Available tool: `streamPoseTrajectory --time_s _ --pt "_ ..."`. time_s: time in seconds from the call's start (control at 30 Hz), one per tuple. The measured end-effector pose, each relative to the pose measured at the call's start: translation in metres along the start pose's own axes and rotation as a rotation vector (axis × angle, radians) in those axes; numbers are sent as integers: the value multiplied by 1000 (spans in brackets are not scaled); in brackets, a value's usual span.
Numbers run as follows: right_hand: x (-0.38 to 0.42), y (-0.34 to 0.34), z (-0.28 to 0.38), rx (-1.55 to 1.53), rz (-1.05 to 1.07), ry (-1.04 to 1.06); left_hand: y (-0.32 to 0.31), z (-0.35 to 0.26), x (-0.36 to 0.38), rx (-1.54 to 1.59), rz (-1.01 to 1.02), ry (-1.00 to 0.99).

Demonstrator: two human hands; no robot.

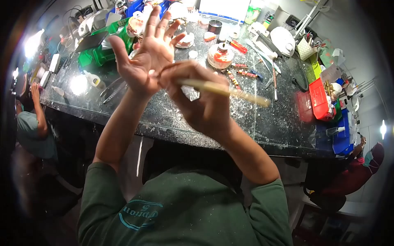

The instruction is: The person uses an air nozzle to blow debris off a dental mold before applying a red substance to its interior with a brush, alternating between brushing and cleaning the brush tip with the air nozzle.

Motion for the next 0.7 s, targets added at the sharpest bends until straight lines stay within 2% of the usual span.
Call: streamPoseTrajectory --time_s 0.03,0.1,0.13,0.2,0.23,0.3,0.4,0.43,0.5,0.53,0.57,0.63,0.7 --pt "-8 7 0 -54 -53 -35 -6 8 8 83 -69 81" --pt "-4 7 5 116 -49 46 -24 -4 5 785 163 7" --pt "-4 6 5 147 -36 60 -17 -4 0 502 85 -20" --pt "5 -3 -1 -17 2 -62 -6 -12 -2 -61 -78 -44" --pt "-1 4 2 -35 -31 66 -7 -5 2 23 -60 8" --pt "-3 9 6 74 -82 76 -11 9 9 193 -19 99" --pt "5 -3 1 10 15 -52 -8 -3 -1 47 -42 44" --pt "0 0 3 -58 18 22 -5 -4 -1 1 -52 28" --pt "-5 20 4 127 -175 63 -11 11 10 166 -12 117" --pt "-1 10 8 115 -89 71 -11 7 7 128 -32 96" --pt "3 -1 12 102 -2 77 -5 -1 5 755 144 12" --pt "4 -1 2 22 62 42 -3 2 6 -32 -35 75" --pt "-3 20 3 140 -184 61 -7 9 12 57 -44 127"
Point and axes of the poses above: each hand's wrist, its own x-axis away from the middle knuckle, its own y-axis out of the back of the hand, z = x × y, the point moved 9 cm from there along -x, towards the middle knuckle, and after that the axes turned 9 degrees about -y, right-handed, at the moved point
